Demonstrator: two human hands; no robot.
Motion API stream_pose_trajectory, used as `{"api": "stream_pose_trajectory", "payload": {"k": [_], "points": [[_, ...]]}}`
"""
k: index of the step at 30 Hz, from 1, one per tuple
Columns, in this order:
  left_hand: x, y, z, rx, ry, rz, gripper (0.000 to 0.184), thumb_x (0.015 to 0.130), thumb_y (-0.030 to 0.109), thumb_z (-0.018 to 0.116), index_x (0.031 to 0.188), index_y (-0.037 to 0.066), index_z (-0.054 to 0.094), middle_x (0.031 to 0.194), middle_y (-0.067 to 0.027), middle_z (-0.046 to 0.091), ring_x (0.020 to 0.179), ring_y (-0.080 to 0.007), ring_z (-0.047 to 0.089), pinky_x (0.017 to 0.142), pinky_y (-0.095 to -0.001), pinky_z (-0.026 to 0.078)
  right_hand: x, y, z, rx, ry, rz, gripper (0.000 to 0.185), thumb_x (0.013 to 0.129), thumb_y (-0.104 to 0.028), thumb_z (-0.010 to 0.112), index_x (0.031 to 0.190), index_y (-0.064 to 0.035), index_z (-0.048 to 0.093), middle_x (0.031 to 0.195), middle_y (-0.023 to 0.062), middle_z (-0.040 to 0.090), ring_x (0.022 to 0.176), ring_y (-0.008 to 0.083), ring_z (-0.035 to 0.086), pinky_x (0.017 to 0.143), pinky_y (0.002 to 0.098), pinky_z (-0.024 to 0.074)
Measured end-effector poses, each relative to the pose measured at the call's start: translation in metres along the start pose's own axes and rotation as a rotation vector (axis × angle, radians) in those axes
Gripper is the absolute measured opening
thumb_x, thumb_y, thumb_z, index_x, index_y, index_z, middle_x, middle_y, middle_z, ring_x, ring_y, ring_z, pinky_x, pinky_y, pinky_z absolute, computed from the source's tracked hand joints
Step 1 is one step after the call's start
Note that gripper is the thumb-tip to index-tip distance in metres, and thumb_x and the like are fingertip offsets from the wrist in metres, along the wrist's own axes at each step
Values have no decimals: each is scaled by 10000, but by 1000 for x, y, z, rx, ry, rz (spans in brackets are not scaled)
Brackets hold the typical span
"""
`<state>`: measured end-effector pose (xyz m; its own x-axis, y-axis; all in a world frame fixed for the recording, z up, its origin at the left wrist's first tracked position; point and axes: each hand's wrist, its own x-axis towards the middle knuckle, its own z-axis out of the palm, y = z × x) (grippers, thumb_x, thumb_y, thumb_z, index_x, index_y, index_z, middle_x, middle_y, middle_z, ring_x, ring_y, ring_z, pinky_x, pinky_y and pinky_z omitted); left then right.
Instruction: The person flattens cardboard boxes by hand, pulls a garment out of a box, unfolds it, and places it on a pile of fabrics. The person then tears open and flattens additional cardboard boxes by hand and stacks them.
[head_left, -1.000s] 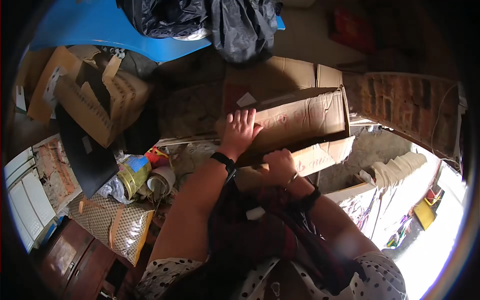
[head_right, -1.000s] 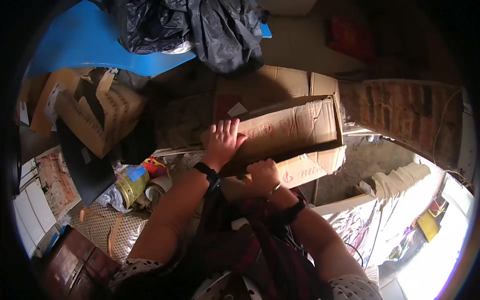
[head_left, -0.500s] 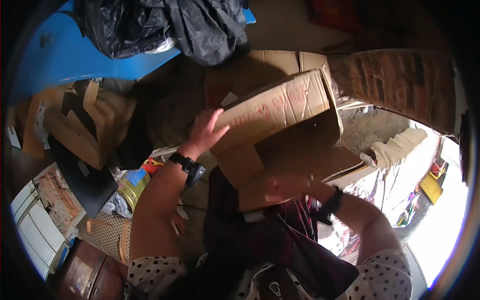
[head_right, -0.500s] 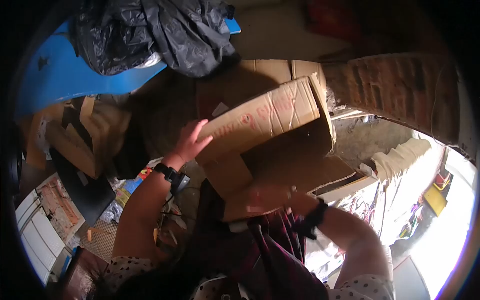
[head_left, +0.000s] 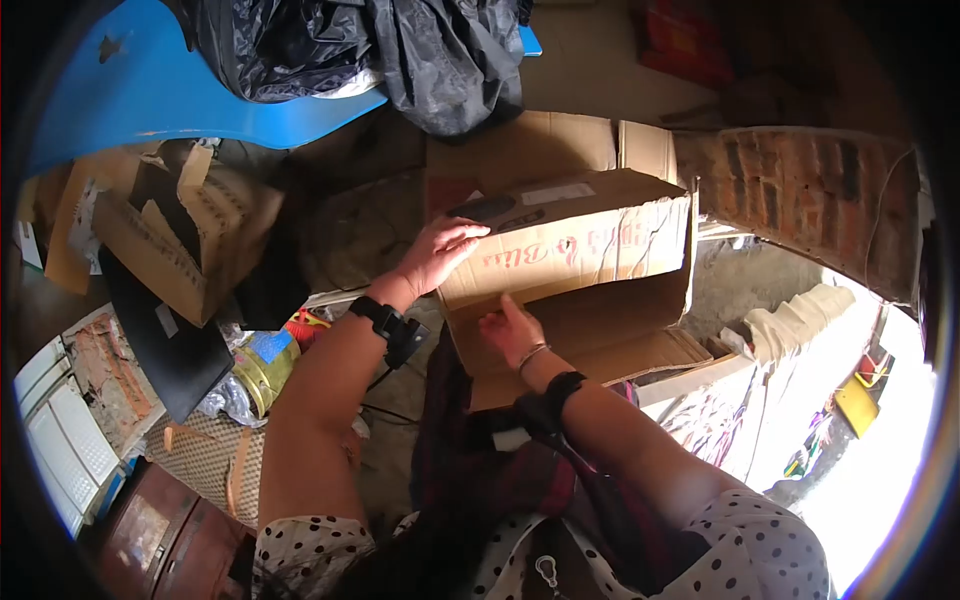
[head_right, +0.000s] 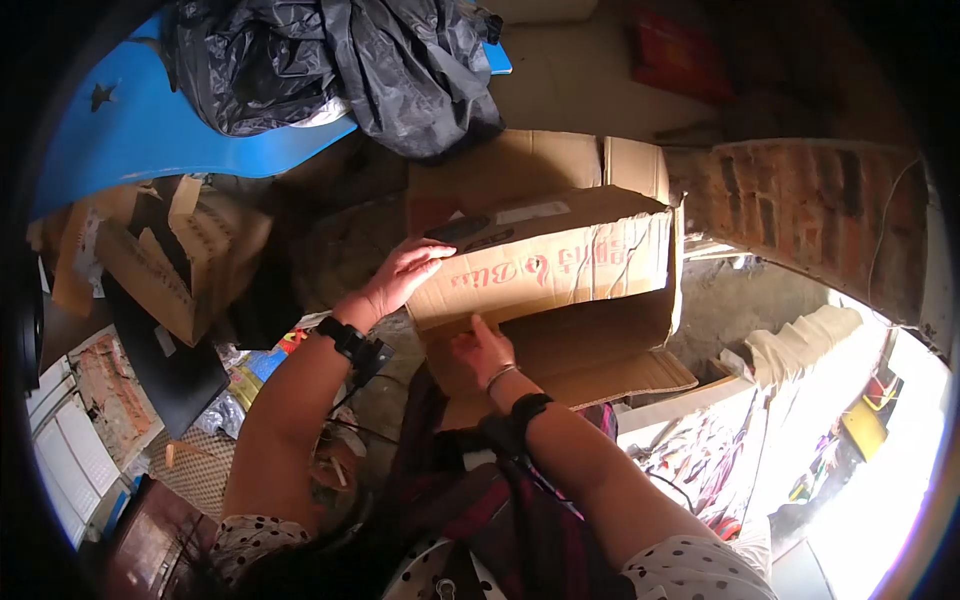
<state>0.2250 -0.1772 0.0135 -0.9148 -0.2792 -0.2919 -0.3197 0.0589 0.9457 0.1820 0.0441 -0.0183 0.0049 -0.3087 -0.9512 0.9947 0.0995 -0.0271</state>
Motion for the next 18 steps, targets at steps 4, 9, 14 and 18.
{"api": "stream_pose_trajectory", "payload": {"k": [4, 9, 14, 18], "points": [[-2, -5, 5, 121, 69, 132, 237, 908, 144, 535, 1100, 50, 639, 1135, -105, 612, 1026, -260, 585, 901, -333, 461, -1, -4, -2, -38, -77, -180, 389, 868, -289, 658, 1176, -101, 514, 1205, 90, 550, 1121, 242, 510, 932, 430, 441], [-1, 1, 9, 350, 57, 195, 309, 944, 232, 458, 1188, 88, 582, 1205, -102, 591, 1082, -292, 560, 924, -375, 444, -12, -5, -5, 104, -348, -1, 446, 882, -295, 641, 1254, -104, 488, 1233, 64, 539, 1093, 223, 533, 905, 410, 464], [-3, 5, 15, 411, -60, 93, 364, 970, 242, 422, 1273, 62, 515, 1286, -138, 535, 1192, -298, 496, 1008, -375, 381, -48, -5, 8, -30, -224, -162, 403, 896, -261, 624, 1230, -65, 509, 1192, 78, 569, 1022, 200, 579, 826, 357, 503], [-2, 5, 20, 371, -59, 112, 385, 966, 243, 425, 1299, 64, 495, 1324, -137, 504, 1227, -293, 468, 1034, -370, 353, -74, -16, 20, -181, -112, -328, 288, 898, -219, 614, 1105, -24, 565, 1012, 62, 616, 837, 169, 615, 634, 308, 528]]}}
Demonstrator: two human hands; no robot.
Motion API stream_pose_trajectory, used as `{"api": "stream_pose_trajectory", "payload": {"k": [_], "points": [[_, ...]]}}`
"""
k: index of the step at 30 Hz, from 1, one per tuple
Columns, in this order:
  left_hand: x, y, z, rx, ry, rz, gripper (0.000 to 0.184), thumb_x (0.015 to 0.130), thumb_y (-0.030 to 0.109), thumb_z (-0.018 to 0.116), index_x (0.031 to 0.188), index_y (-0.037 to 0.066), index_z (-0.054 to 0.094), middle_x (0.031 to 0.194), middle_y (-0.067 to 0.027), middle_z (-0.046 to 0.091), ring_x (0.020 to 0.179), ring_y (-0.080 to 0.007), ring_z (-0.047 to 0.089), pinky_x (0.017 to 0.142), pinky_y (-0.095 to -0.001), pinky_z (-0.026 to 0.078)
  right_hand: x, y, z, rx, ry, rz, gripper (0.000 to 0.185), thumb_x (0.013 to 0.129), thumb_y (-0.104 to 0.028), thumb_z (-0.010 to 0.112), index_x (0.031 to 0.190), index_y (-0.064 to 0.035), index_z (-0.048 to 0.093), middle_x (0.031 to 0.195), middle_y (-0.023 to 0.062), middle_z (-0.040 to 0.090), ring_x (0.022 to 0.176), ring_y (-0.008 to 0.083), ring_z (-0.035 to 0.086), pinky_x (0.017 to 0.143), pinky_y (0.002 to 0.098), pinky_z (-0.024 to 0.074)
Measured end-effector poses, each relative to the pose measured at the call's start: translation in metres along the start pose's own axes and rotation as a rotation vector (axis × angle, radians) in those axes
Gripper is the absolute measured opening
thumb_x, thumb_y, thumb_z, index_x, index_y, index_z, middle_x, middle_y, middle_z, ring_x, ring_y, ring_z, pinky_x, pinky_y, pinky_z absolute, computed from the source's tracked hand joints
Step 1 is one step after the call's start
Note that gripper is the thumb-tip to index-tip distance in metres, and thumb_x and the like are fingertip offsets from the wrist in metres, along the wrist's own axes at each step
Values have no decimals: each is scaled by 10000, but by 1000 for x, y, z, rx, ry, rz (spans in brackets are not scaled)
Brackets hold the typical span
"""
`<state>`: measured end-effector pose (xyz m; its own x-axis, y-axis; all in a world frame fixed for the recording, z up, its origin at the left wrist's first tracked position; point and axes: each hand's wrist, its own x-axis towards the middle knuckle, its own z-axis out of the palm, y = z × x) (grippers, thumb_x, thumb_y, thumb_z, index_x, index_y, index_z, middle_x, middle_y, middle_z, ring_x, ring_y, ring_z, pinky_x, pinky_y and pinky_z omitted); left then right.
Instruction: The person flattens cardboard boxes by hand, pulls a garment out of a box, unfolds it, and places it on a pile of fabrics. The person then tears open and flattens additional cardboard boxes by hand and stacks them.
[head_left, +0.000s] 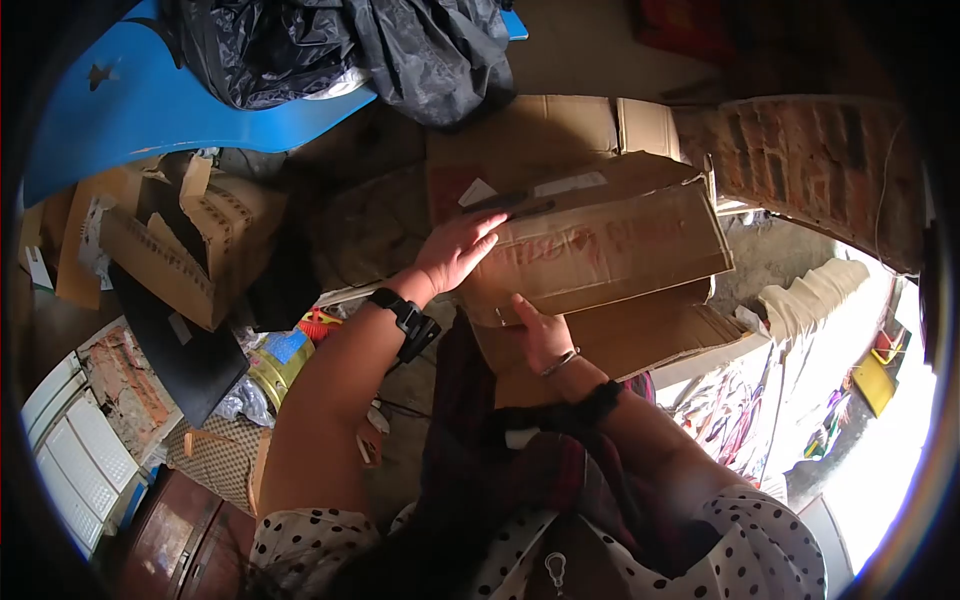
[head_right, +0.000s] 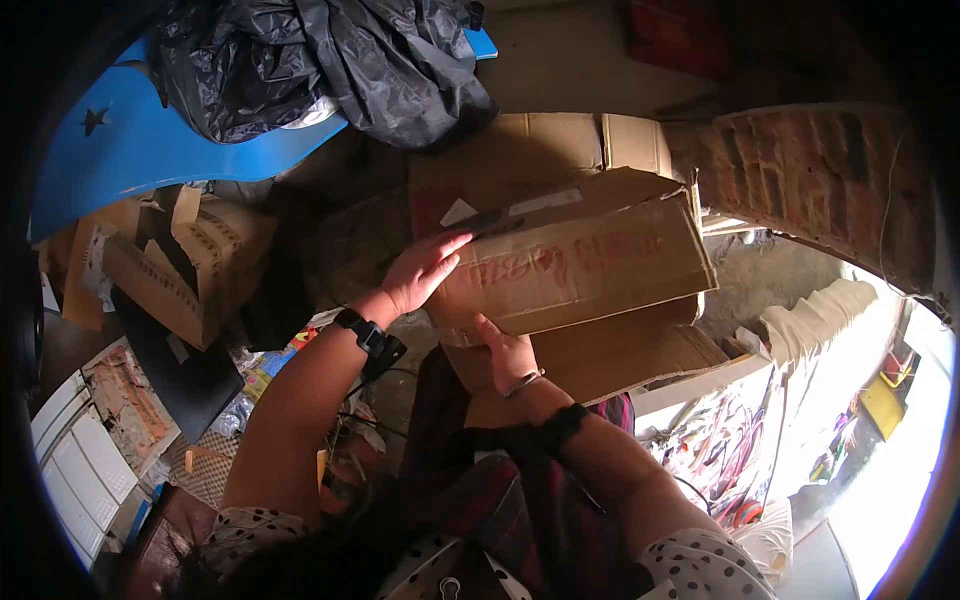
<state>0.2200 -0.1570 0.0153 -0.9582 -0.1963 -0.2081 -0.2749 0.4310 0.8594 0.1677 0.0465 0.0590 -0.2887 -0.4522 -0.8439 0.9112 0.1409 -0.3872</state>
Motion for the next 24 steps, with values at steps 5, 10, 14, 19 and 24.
{"api": "stream_pose_trajectory", "payload": {"k": [5, 10, 14, 19, 24], "points": [[-6, -2, 19, -127, 22, 23, 468, 965, 323, 388, 1372, 94, 418, 1430, -152, 370, 1331, -323, 329, 1083, -414, 264, -22, -31, 9, -261, 42, -86, 210, 880, -156, 607, 1031, -12, 582, 878, 40, 618, 667, 142, 601, 449, 267, 473], [-7, 30, 24, -24, -3, -3, 540, 955, 396, 360, 1420, 121, 344, 1495, -135, 264, 1377, -351, 228, 1084, -488, 198, -34, -96, -2, -542, -131, -117, 254, 869, -189, 629, 1035, 1, 610, 954, 97, 638, 753, 171, 632, 584, 277, 511], [-9, 43, 15, 26, -86, -8, 547, 953, 381, 370, 1416, 90, 341, 1484, -147, 278, 1362, -354, 252, 1081, -463, 209, -53, -136, -6, -1163, -450, -375, 344, 841, -241, 663, 1120, -44, 616, 1049, 133, 652, 972, 250, 622, 821, 328, 498], [-1, 4, 20, -470, -66, -32, 535, 975, 377, 366, 1397, 48, 362, 1444, -135, 349, 1347, -267, 296, 1094, -369, 230, 11, -130, -26, -1599, -557, -761, 414, 827, -333, 628, 1150, -73, 614, 1152, 145, 618, 1084, 281, 572, 924, 376, 443], [-13, 16, -25, -1167, -11, -192, 701, 906, 498, 495, 1406, 31, 343, 1426, -80, 387, 1306, -182, 365, 1096, -315, 241, 60, -151, 38, -1531, -229, -417, 479, 837, -442, 582, 1127, -62, 613, 1080, 208, 624, 1040, 337, 581, 895, 394, 448]]}}
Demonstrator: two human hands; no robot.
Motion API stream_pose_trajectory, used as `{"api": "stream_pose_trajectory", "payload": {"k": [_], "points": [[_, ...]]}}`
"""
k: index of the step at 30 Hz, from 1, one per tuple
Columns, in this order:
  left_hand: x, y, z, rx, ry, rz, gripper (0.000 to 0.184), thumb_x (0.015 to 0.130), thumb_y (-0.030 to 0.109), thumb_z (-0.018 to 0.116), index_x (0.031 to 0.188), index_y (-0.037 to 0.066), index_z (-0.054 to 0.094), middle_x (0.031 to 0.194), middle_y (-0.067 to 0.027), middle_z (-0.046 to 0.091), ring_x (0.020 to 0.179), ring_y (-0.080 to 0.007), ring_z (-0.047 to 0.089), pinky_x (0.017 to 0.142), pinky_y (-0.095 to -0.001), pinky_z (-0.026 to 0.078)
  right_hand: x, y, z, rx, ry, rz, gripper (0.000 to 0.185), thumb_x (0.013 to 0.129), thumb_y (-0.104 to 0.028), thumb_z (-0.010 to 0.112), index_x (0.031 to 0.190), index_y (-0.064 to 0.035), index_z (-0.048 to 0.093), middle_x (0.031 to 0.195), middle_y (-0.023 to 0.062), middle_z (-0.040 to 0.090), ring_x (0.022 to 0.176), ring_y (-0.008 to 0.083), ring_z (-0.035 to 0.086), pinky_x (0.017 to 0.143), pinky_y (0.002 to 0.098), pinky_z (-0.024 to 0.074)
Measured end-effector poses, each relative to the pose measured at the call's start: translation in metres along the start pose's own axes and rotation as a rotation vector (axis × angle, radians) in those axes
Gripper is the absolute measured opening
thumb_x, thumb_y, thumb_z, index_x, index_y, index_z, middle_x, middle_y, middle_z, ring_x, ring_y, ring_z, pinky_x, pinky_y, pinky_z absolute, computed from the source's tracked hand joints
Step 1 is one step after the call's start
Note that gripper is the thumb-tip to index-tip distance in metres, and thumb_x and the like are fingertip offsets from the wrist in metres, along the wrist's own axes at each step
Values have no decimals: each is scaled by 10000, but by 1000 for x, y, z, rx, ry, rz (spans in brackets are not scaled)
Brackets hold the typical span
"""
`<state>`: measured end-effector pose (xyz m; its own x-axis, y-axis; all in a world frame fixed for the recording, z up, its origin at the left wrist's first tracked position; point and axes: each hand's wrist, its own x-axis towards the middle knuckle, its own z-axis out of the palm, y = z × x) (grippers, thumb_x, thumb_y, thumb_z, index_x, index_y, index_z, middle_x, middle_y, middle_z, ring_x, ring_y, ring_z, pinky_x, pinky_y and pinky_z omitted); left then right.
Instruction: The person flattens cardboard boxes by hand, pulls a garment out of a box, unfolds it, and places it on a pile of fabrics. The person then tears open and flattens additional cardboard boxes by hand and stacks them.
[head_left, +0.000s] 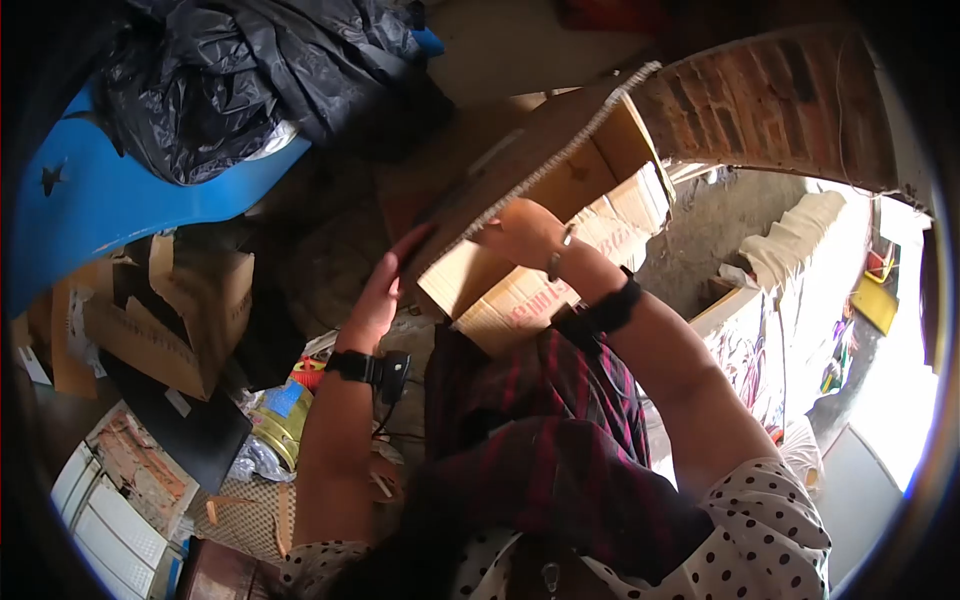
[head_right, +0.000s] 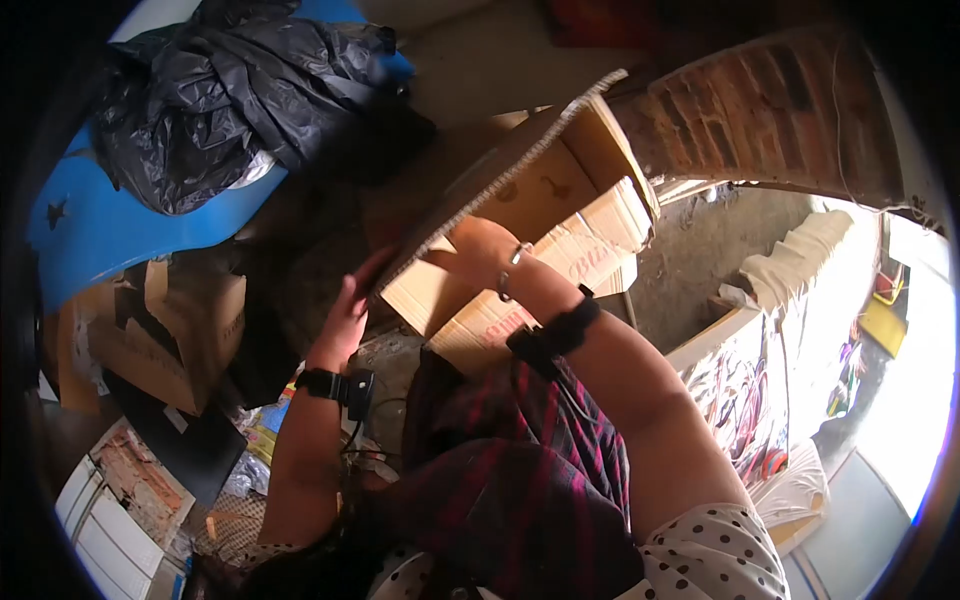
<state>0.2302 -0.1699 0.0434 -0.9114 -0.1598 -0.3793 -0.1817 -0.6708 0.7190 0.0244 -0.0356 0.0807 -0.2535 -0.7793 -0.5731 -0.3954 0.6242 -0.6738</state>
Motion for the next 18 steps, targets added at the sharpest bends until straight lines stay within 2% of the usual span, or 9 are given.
{"api": "stream_pose_trajectory", "payload": {"k": [1, 4, 6, 8, 9, 10, 12, 14, 18], "points": [[-3, 6, 1, 129, 77, -24, 848, 813, 566, 595, 1416, 33, 326, 1431, -84, 381, 1314, -182, 356, 1101, -321, 237, 17, 0, 3, -72, -67, 123, 481, 853, -455, 553, 1118, -57, 610, 1056, 214, 630, 1016, 366, 585, 880, 403, 453], [-13, 9, -4, 205, 52, 76, 939, 744, 588, 653, 1424, 37, 312, 1434, -91, 381, 1317, -182, 357, 1103, -326, 232, 25, 0, 8, 86, 74, 50, 481, 864, -463, 529, 1112, -59, 611, 1028, 213, 639, 979, 381, 599, 839, 419, 473], [-10, 3, -13, 177, 82, 98, 880, 711, 464, 738, 1386, 28, 380, 1389, -108, 442, 1274, -196, 418, 1067, -332, 296, 30, 4, 13, 197, 153, -3, 468, 878, -458, 503, 1116, -69, 611, 1036, 204, 640, 986, 379, 597, 847, 423, 472], [-2, -20, -31, 712, 288, 134, 698, 723, 264, 764, 1306, 14, 473, 1303, -120, 524, 1185, -209, 504, 989, -336, 390, 34, 8, 11, -58, 49, 26, 455, 892, -455, 470, 1105, -83, 625, 1054, 191, 640, 1002, 376, 591, 889, 414, 455], [8, -35, -36, 908, 379, 419, 428, 781, 119, 717, 1165, -9, 579, 1124, -120, 626, 1017, -191, 596, 872, -315, 469, 40, 10, 7, -134, -137, 180, 485, 902, -475, 438, 1078, -75, 645, 1024, 182, 655, 984, 367, 604, 883, 417, 459], [11, -34, -35, 908, 384, 428, 428, 781, 119, 717, 1165, -9, 579, 1124, -120, 626, 1017, -191, 596, 872, -315, 469, 44, 25, 18, -140, -134, 174, 485, 902, -475, 438, 1078, -75, 645, 1024, 182, 655, 984, 367, 604, 883, 417, 459], [21, -27, -34, 814, 630, 333, 256, 839, 117, 670, 1058, -12, 637, 969, -102, 667, 882, -142, 613, 783, -285, 487, 49, 67, 45, -630, -264, -114, 513, 919, -490, 407, 1059, -66, 660, 949, 157, 679, 904, 342, 641, 781, 428, 501], [32, -6, -29, 709, 610, 350, 198, 869, 141, 650, 968, -30, 661, 877, -61, 674, 809, -92, 592, 720, -245, 466, 18, 40, 37, -797, -368, -68, 519, 932, -483, 392, 1012, -51, 669, 925, 131, 686, 884, 308, 654, 733, 432, 514], [37, 12, -26, 519, 627, 432, 175, 867, 119, 649, 969, -23, 659, 915, -37, 671, 837, -95, 600, 756, -240, 463, -76, -9, -15, -661, -548, 18, 370, 903, -391, 457, 873, -97, 679, 869, 127, 670, 875, 310, 648, 753, 441, 507]]}}
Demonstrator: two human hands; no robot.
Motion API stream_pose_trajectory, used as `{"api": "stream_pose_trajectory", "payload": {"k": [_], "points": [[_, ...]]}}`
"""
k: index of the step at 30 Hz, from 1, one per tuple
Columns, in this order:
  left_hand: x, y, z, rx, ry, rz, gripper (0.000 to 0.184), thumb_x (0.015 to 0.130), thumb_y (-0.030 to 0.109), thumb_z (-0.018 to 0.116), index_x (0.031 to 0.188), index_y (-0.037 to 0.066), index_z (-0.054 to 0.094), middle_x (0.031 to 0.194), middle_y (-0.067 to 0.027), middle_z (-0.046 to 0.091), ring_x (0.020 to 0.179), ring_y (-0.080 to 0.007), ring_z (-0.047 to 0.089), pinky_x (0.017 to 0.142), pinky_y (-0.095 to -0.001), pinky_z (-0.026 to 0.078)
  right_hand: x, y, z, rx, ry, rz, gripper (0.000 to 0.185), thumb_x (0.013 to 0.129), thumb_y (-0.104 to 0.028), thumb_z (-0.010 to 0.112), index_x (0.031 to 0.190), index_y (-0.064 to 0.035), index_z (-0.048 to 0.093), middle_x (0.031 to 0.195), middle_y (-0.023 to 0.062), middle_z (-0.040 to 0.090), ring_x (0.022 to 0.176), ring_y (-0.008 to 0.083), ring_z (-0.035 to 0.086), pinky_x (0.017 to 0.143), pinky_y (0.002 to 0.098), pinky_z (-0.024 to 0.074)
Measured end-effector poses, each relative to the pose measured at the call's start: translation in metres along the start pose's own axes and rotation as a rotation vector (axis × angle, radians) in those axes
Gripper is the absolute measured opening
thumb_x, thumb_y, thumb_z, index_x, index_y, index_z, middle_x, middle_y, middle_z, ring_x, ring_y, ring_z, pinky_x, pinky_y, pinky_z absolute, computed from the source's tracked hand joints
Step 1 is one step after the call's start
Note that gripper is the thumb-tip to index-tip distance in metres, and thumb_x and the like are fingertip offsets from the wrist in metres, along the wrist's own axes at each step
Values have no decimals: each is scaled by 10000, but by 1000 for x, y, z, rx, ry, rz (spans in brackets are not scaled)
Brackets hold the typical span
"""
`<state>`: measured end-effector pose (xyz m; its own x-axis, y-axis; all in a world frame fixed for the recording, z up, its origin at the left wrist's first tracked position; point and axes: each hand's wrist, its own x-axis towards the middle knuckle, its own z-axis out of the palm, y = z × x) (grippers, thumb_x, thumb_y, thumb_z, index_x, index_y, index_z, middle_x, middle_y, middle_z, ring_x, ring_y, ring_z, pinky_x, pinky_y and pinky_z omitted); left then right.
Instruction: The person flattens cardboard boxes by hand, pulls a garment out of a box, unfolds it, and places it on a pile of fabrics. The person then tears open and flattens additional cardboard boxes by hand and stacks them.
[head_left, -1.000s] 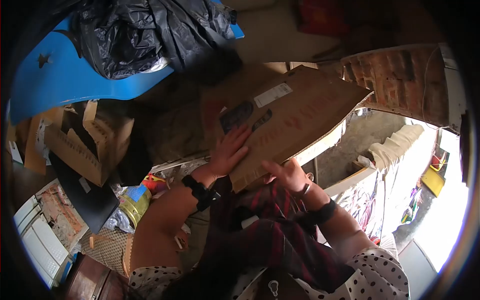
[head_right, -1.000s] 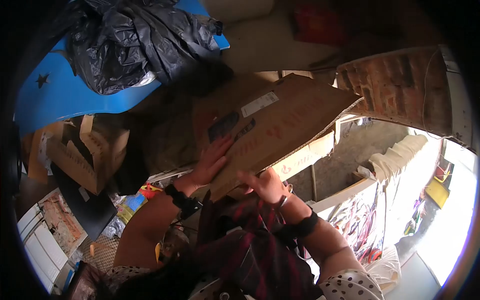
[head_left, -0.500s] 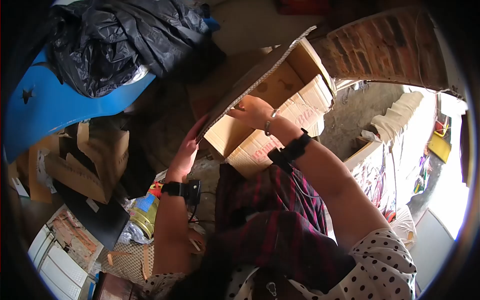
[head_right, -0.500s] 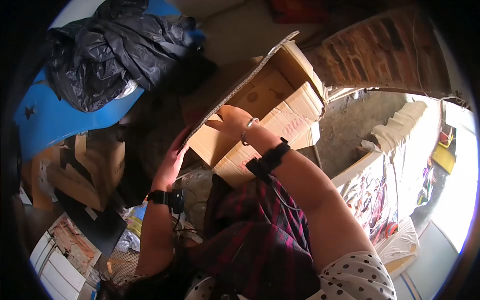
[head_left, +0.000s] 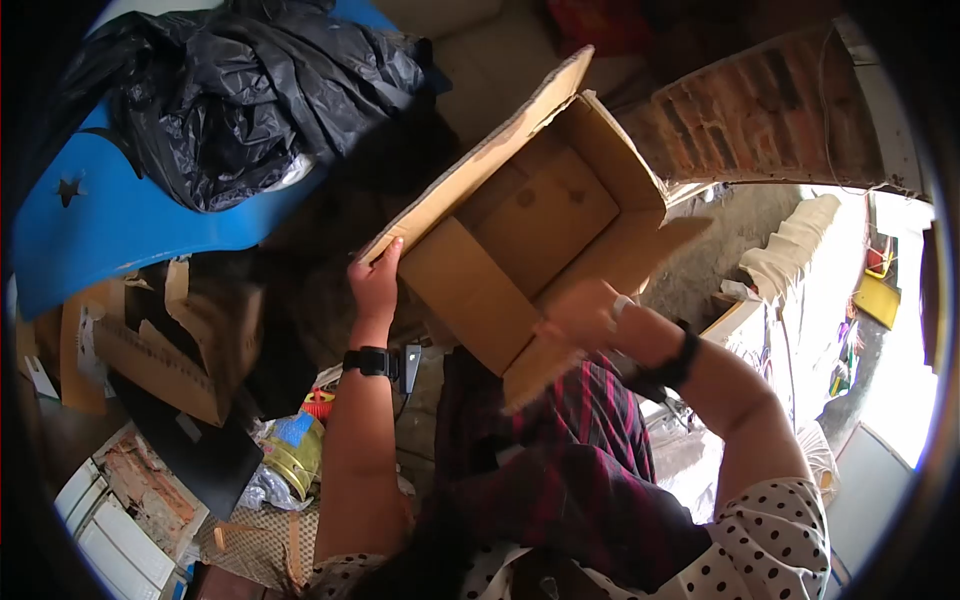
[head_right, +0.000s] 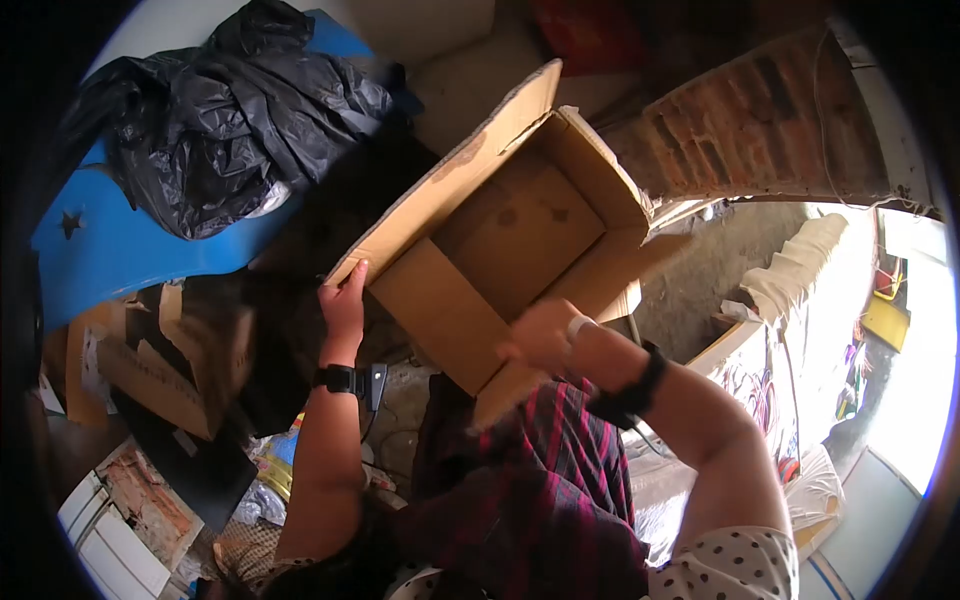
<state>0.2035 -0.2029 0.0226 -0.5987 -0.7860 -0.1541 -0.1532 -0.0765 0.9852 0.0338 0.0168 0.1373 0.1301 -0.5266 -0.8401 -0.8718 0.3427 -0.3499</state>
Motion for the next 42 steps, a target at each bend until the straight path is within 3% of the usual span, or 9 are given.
{"api": "stream_pose_trajectory", "payload": {"k": [8, 12, 14, 20, 22, 28, 30, 36, 42], "points": [[-20, 52, 22, -327, -24, -266, 257, 862, 155, 651, 1041, -25, 613, 1030, -61, 642, 928, -135, 588, 845, -285, 449, -10, 49, 152, 141, 114, 70, 260, 818, -267, 553, 993, -98, 645, 908, 163, 656, 876, 337, 633, 771, 443, 501], [-45, 73, 43, -234, -164, -228, 458, 867, 275, 638, 1173, -46, 520, 1131, -84, 586, 1023, -161, 536, 915, -313, 399, 66, 66, 151, 969, 201, 388, 291, 871, -243, 509, 1086, -74, 607, 995, 145, 649, 843, 241, 653, 690, 359, 536], [-48, 95, 51, -355, -208, -213, 467, 873, 291, 619, 1187, -37, 509, 1131, -78, 579, 1032, -169, 531, 918, -319, 398, 109, 87, 151, 878, 492, 97, 331, 864, -260, 524, 1118, -66, 609, 950, 135, 671, 860, 221, 650, 699, 369, 536], [-27, 112, 46, -449, -30, -193, 460, 907, 329, 556, 1180, -38, 512, 1168, -109, 560, 1065, -193, 526, 944, -337, 397, 82, 30, 133, 1486, 207, 24, 369, 931, -320, 456, 1189, -92, 587, 918, 91, 652, 791, 177, 646, 673, 315, 553], [-13, 106, 42, -424, -19, -190, 543, 912, 366, 547, 1258, -44, 462, 1240, -127, 518, 1141, -211, 488, 985, -352, 372, 52, 12, 136, 1566, 71, -296, 377, 955, -314, 413, 1231, -99, 554, 890, 77, 634, 770, 158, 636, 646, 305, 556], [-5, 94, 36, -578, -147, -433, 621, 898, 417, 555, 1338, 9, 392, 1313, -106, 474, 1192, -241, 461, 1022, -379, 353, 15, -78, 95, 1350, -68, -433, 353, 950, -338, 441, 1166, -89, 568, 855, 134, 638, 800, 219, 656, 659, 337, 546], [-4, 100, 36, -674, -294, -607, 611, 900, 444, 550, 1372, 98, 372, 1349, -65, 460, 1218, -243, 440, 1039, -398, 339, 24, -101, 80, 632, 269, -662, 349, 903, -345, 518, 1087, -59, 598, 853, 167, 653, 867, 309, 651, 740, 380, 528], [-5, 108, 35, -495, -443, -771, 759, 838, 549, 587, 1386, 88, 337, 1373, -69, 421, 1250, -264, 393, 1055, -443, 311, 44, -131, 35, 106, 176, -697, 457, 856, -402, 565, 939, 39, 654, 865, 197, 669, 860, 375, 637, 755, 430, 504], [-25, 101, 46, -468, -438, -682, 764, 848, 556, 568, 1393, 81, 323, 1386, -69, 409, 1264, -246, 381, 1073, -421, 290, 136, -107, 105, 562, 147, -736, 336, 837, -369, 569, 874, -52, 672, 830, 164, 654, 746, 315, 622, 659, 409, 475]]}}
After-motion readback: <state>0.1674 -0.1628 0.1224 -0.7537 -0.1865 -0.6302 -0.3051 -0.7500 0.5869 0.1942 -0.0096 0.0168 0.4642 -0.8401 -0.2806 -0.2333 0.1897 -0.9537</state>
